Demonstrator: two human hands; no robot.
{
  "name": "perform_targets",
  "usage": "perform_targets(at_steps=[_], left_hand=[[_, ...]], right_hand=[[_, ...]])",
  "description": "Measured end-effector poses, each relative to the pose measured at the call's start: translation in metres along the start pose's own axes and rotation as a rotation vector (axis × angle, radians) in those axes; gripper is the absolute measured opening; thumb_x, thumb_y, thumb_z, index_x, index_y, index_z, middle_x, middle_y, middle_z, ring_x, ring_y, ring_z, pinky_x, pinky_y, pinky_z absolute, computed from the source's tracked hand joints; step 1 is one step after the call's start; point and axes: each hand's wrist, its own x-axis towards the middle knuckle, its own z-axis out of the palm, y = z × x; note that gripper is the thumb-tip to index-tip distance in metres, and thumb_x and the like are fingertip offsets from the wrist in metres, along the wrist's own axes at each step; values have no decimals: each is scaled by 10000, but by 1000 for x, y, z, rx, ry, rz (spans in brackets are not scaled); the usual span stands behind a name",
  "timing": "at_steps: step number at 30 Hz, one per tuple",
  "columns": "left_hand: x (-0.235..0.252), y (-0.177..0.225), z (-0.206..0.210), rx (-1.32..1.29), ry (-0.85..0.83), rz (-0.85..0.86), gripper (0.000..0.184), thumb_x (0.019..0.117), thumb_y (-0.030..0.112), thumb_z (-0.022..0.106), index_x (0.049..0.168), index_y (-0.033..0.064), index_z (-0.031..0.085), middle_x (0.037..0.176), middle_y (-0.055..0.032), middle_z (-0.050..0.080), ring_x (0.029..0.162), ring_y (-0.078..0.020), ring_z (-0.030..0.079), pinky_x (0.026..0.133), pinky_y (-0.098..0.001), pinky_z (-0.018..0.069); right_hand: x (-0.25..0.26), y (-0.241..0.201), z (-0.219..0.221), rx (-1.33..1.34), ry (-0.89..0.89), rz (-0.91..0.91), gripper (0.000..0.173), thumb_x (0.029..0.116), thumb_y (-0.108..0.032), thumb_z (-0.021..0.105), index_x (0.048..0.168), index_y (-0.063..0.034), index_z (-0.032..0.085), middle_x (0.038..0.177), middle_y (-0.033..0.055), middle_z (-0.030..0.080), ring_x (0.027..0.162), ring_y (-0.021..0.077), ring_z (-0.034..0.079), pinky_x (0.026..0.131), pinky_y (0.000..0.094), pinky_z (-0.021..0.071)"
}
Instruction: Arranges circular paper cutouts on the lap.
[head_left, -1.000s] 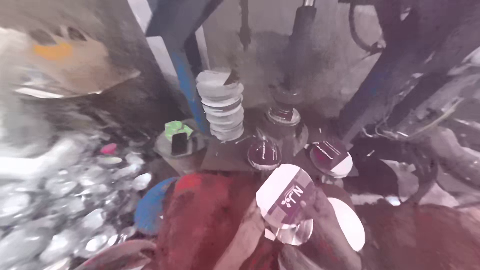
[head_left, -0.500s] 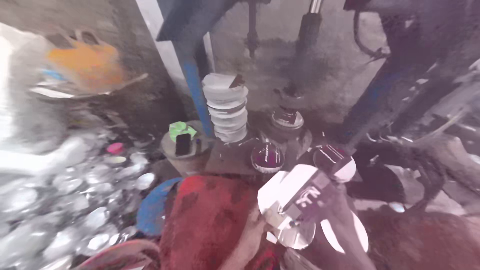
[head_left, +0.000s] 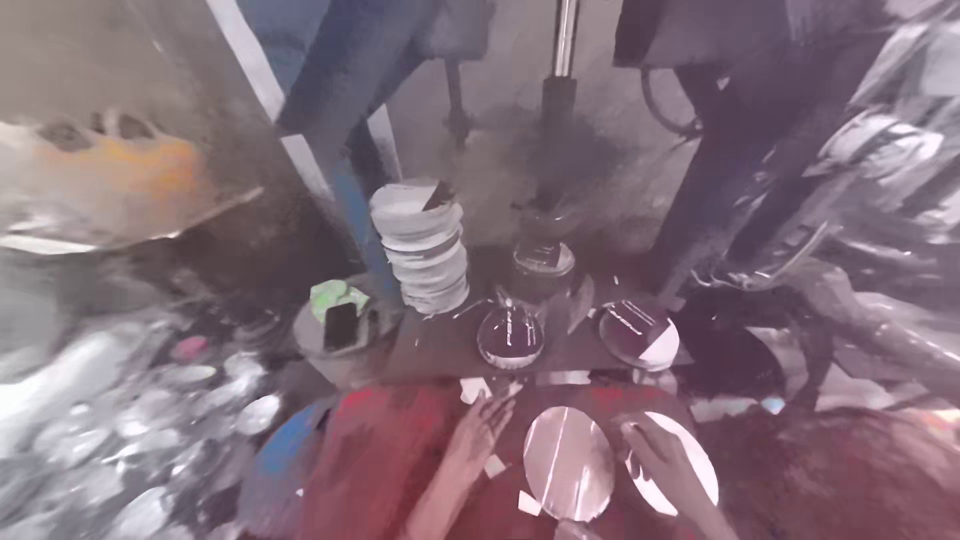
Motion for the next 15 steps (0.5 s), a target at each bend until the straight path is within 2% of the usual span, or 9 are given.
perform_targets(at_steps=[2, 3, 6, 9, 10, 11, 12, 14, 15], left_hand=[[5, -4, 11, 60, -32, -19, 464, 1125, 302, 307, 1460, -13, 370, 1334, -175, 583, 1123, -226, 638, 948, -369, 522], [3, -6, 16, 115, -31, -10, 442, 1122, 251, 334, 1479, -8, 351, 1365, -186, 569, 1139, -230, 630, 956, -376, 512], [-5, -18, 14, 358, -106, 108, 405, 1064, 88, 457, 1448, -36, 424, 1298, -185, 624, 1093, -216, 660, 934, -376, 542], [-14, -17, 12, 793, -174, 236, 392, 997, 61, 593, 1362, -65, 524, 1180, -207, 666, 985, -246, 692, 857, -398, 586], [-18, -14, 13, 1000, -203, 250, 395, 978, 94, 634, 1336, -54, 560, 1138, -198, 686, 959, -250, 695, 857, -407, 577], [-22, -10, 15, 1200, -232, 221, 415, 971, 163, 663, 1333, -26, 586, 1135, -190, 703, 989, -274, 702, 903, -444, 563], [-25, -9, 16, 1353, -257, 183, 455, 966, 232, 680, 1347, -2, 595, 1157, -185, 709, 1055, -299, 695, 971, -480, 538], [-26, -14, 14, 1547, -270, 113, 566, 971, 366, 667, 1418, 36, 556, 1220, -177, 699, 1159, -337, 659, 1045, -535, 483], [-25, -18, 11, 1603, -281, 122, 606, 979, 407, 644, 1436, 26, 531, 1230, -191, 688, 1175, -362, 644, 1047, -555, 469]], right_hand=[[3, -7, 3, -79, -10, -56, 280, 1021, -186, 520, 1129, 18, 678, 745, 14, 682, 537, 60, 611, 507, 253, 537], [6, -9, 3, -139, -7, -116, 278, 1013, -189, 535, 1106, 20, 693, 750, 33, 686, 548, 78, 620, 518, 271, 546], [27, -16, 6, -353, 31, -313, 262, 990, -204, 584, 1022, -2, 747, 793, 87, 717, 667, 176, 681, 647, 395, 588], [70, -44, 15, -591, 136, -470, 215, 945, -185, 636, 940, -7, 758, 768, 137, 722, 692, 302, 718, 646, 520, 583], [86, -58, 19, -657, 142, -476, 210, 958, -167, 635, 955, 9, 751, 786, 172, 721, 715, 352, 722, 657, 553, 578], [102, -74, 23, -713, 144, -469, 205, 970, -142, 622, 1004, 18, 746, 849, 209, 726, 764, 397, 724, 688, 580, 573], [119, -90, 28, -752, 138, -441, 221, 987, -116, 606, 1098, 21, 740, 985, 242, 734, 865, 437, 723, 763, 609, 564], [162, -107, 41, -808, 183, -478, 252, 971, -76, 590, 1162, 5, 732, 1154, 241, 716, 996, 445, 709, 842, 623, 548], [186, -110, 46, -836, 183, -466, 283, 982, -103, 562, 1206, -43, 724, 1240, 196, 698, 1108, 401, 680, 946, 599, 518]])
